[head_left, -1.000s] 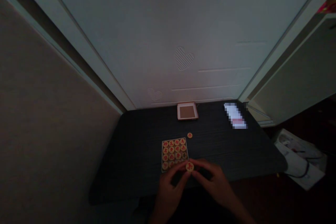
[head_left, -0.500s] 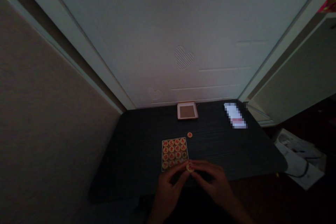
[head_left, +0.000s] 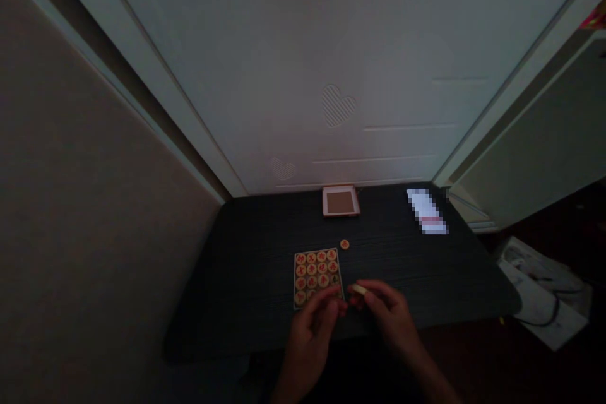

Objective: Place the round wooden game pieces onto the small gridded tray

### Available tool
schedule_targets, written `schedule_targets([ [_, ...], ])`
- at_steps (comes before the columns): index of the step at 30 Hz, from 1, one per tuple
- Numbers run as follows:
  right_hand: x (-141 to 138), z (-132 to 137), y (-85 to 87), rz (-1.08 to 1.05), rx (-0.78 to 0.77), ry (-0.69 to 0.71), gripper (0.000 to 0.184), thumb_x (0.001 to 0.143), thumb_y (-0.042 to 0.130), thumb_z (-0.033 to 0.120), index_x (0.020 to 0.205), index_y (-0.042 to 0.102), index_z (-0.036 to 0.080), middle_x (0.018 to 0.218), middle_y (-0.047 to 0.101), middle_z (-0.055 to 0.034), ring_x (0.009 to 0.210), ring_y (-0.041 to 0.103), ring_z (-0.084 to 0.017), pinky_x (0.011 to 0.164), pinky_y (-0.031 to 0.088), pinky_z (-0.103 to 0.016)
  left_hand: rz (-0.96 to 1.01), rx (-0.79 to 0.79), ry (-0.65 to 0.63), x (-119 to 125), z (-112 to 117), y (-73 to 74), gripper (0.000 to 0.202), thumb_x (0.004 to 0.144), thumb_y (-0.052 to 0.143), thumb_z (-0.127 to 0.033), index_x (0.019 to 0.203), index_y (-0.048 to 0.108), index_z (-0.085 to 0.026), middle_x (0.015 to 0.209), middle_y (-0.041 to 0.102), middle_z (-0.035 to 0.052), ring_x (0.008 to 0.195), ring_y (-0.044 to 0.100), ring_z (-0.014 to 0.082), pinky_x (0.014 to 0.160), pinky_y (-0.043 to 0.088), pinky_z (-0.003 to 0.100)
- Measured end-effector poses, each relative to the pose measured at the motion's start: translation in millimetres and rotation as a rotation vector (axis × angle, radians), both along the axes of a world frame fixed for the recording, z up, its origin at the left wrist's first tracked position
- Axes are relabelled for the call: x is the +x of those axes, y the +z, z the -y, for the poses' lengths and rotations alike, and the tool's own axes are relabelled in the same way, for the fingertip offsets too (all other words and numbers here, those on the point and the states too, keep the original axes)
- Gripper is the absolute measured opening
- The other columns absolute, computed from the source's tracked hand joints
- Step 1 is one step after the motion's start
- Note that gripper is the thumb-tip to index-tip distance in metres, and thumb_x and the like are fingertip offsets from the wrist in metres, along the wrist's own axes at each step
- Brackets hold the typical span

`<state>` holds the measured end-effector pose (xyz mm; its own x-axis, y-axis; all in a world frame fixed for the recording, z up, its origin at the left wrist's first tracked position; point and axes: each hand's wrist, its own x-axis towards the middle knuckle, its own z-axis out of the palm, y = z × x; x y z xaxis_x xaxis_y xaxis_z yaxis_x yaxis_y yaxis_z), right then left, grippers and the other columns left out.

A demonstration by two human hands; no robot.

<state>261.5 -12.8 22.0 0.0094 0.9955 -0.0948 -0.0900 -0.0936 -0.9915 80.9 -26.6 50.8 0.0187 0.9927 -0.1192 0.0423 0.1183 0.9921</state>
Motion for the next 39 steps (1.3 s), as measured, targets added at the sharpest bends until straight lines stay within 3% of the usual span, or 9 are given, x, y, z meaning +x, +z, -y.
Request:
schedule_targets([
  [5,0.5,0.7,4.8,0.065,0.036,0.024,0.034,0.088,0.071,0.052,0.106,0.08,0.025,0.111,0.08,-0.0101,0.1,0.075,-0.028,0.09,0.059,-0.042,-0.01,-0.025,-0.037,0.8,-0.2,-0.1,0.029,0.093,0.063,-0.046,0.097,0.077,-0.021,0.091,0.081,0.0061,0.087,0.076,0.0224,0.087,0.06,0.033],
  [10,-4.7,5.8,16.9,0.273,0.28,0.154,0.024,0.091,0.071,0.035,0.114,0.078,0.031,0.118,0.077,-0.0062,0.111,0.071,-0.027,0.1,0.055,-0.043,0.005,-0.055,-0.057,3.5,-1.4,-2.0,0.031,0.089,0.068,-0.047,0.099,0.078,-0.02,0.101,0.081,0.0091,0.092,0.077,0.0247,0.086,0.06,0.033],
  [14,-7.1,7.1,16.1,0.339,0.402,0.18,0.022,0.092,0.07,0.028,0.113,0.077,0.034,0.117,0.078,-0.0041,0.108,0.072,-0.025,0.097,0.056,-0.041,-0.028,-0.098,-0.072,3.5,-1.8,-0.9,0.032,0.088,0.068,-0.048,0.096,0.079,-0.019,0.094,0.082,0.0086,0.086,0.076,0.0241,0.081,0.06,0.031],
  [23,-5.3,-0.2,1.3,0.418,0.535,0.206,0.025,0.092,0.071,0.023,0.116,0.072,0.029,0.11,0.078,-0.0039,0.101,0.072,-0.021,0.089,0.059,-0.035,-0.178,-0.097,-0.17,-2.7,-0.2,-2.4,0.044,0.099,0.05,-0.05,0.087,0.078,-0.019,0.08,0.077,0.0036,0.075,0.07,0.02,0.073,0.054,0.027],
  [27,-6.5,-13.3,-9.4,0.475,0.571,0.19,0.022,0.091,0.069,0.018,0.112,0.07,0.027,0.108,0.077,-0.0046,0.101,0.072,-0.021,0.09,0.058,-0.035,-0.261,-0.058,-0.085,-18.3,-5.4,-7.6,0.046,0.1,0.047,-0.051,0.084,0.076,-0.019,0.074,0.076,0.0031,0.072,0.07,0.0205,0.073,0.053,0.028],
  [31,-8.7,-28.0,-17.1,0.567,0.584,0.206,0.02,0.089,0.069,0.015,0.106,0.069,0.025,0.105,0.076,-0.005,0.097,0.071,-0.021,0.088,0.058,-0.036,-0.376,0.034,0.068,-42.2,-10.9,-14.5,0.041,0.098,0.05,-0.051,0.085,0.075,-0.021,0.082,0.078,0.0046,0.079,0.073,0.023,0.076,0.054,0.031],
  [34,-10.3,-35.3,-18.0,0.641,0.574,0.252,0.018,0.088,0.07,0.014,0.103,0.068,0.025,0.102,0.075,-0.0046,0.097,0.069,-0.022,0.09,0.056,-0.037,-0.455,0.132,0.182,-59.7,-13.9,-27.7,0.033,0.098,0.052,-0.046,0.094,0.074,-0.022,0.085,0.079,0.0042,0.082,0.074,0.0236,0.079,0.056,0.033],
  [39,-10.9,-41.0,-14.7,0.735,0.57,0.313,0.017,0.092,0.068,0.015,0.106,0.068,0.024,0.106,0.074,-0.0049,0.1,0.067,-0.023,0.092,0.055,-0.04,-0.562,0.383,0.239,-75.5,-20.9,-53.2,0.027,0.099,0.052,-0.037,0.091,0.073,-0.023,0.088,0.075,0.004,0.084,0.072,0.0218,0.081,0.056,0.033],
])
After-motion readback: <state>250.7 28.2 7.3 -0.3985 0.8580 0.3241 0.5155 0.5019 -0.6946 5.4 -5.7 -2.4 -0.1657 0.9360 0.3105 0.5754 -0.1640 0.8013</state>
